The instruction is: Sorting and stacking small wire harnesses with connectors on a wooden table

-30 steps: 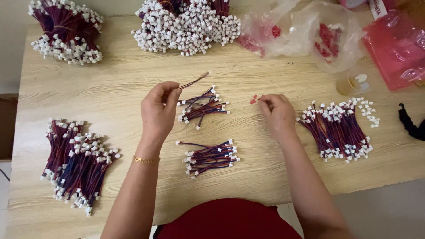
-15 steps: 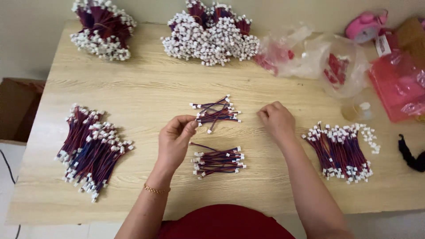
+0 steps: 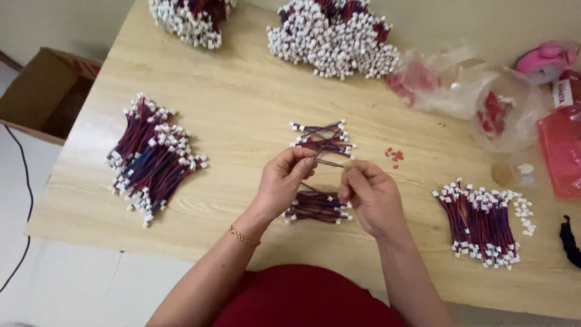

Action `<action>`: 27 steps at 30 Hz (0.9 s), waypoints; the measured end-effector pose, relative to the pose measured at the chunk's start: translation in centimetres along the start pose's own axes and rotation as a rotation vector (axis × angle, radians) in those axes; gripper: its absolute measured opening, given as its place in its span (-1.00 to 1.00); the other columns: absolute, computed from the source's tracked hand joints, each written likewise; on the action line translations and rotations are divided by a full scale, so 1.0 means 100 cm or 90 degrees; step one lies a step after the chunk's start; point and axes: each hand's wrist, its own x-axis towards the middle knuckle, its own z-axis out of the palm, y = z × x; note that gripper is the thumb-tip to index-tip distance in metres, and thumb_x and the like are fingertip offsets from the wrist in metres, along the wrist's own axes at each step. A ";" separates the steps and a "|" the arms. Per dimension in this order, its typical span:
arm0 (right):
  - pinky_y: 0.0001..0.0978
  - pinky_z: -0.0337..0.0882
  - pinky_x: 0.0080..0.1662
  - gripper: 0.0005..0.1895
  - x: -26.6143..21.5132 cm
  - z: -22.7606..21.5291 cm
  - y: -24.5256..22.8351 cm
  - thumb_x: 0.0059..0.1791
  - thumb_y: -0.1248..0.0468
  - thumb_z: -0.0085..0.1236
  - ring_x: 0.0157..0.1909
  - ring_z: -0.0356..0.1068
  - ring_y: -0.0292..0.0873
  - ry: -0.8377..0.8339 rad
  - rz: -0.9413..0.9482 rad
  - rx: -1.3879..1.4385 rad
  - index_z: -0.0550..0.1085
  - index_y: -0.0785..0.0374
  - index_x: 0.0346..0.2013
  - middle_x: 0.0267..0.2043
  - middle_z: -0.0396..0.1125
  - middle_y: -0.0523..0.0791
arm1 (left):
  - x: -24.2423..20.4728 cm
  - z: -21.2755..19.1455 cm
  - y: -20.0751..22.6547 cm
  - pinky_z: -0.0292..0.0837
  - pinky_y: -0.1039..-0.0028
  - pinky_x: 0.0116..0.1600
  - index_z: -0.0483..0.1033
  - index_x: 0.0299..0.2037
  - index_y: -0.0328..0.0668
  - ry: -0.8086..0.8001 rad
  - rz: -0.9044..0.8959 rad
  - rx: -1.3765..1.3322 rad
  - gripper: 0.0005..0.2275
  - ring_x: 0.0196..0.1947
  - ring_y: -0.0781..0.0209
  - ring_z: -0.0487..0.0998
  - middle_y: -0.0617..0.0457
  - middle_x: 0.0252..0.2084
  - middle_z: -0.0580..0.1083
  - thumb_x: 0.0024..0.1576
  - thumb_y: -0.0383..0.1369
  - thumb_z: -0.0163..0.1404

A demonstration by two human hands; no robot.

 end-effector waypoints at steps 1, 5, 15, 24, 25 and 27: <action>-0.49 0.41 -0.45 -0.94 -0.002 0.003 0.006 0.04 0.40 -0.03 -0.54 0.33 -0.23 0.001 0.007 -0.001 0.40 0.26 -0.20 -0.45 0.23 -0.09 | -0.003 -0.002 -0.004 0.49 0.63 -0.20 0.51 -0.10 -0.26 0.004 -0.005 -0.001 -0.87 -0.37 0.40 0.48 0.05 -0.37 0.51 0.17 -0.47 0.00; -0.43 0.45 -0.41 -0.86 -0.001 0.007 0.026 0.05 0.22 -0.01 -0.49 0.35 -0.18 -0.057 0.097 0.040 0.37 0.24 -0.31 -0.40 0.24 -0.06 | -0.005 -0.006 -0.005 0.50 0.64 -0.21 0.53 -0.11 -0.24 0.006 -0.006 0.007 -0.87 -0.39 0.44 0.47 0.07 -0.39 0.50 0.17 -0.45 0.01; -0.59 0.30 -0.40 -0.88 0.000 0.014 0.011 0.04 0.23 0.06 -0.50 0.25 -0.30 0.014 0.120 0.135 0.38 0.20 -0.32 -0.43 0.24 -0.10 | 0.000 -0.007 -0.009 0.51 0.63 -0.21 0.51 -0.08 -0.27 0.006 -0.041 -0.035 -0.85 -0.36 0.38 0.52 0.01 -0.36 0.52 0.19 -0.46 -0.02; -0.50 0.38 -0.25 -0.78 0.001 0.000 0.022 0.01 0.37 0.02 -0.36 0.30 -0.24 -0.050 0.102 0.167 0.44 0.30 -0.04 -0.33 0.29 -0.03 | -0.009 -0.006 0.006 0.51 0.60 -0.20 0.53 -0.09 -0.27 0.012 -0.039 -0.015 -0.85 -0.34 0.35 0.51 -0.01 -0.33 0.52 0.17 -0.46 0.02; -0.50 0.38 -0.25 -0.78 0.001 -0.002 0.024 0.01 0.37 0.02 -0.36 0.30 -0.24 -0.050 0.098 0.168 0.44 0.30 -0.04 -0.33 0.29 -0.03 | -0.009 -0.006 0.005 0.51 0.60 -0.20 0.53 -0.09 -0.27 0.008 -0.036 -0.014 -0.85 -0.34 0.35 0.51 -0.01 -0.33 0.52 0.17 -0.46 0.02; -0.48 0.41 -0.24 -0.75 0.003 -0.009 0.028 0.00 0.40 0.04 -0.37 0.31 -0.24 -0.048 0.103 0.169 0.45 0.29 -0.02 -0.34 0.30 -0.04 | -0.007 -0.004 0.002 0.52 0.59 -0.20 0.53 -0.09 -0.30 0.004 -0.046 -0.017 -0.85 -0.33 0.33 0.52 -0.03 -0.33 0.53 0.17 -0.47 0.02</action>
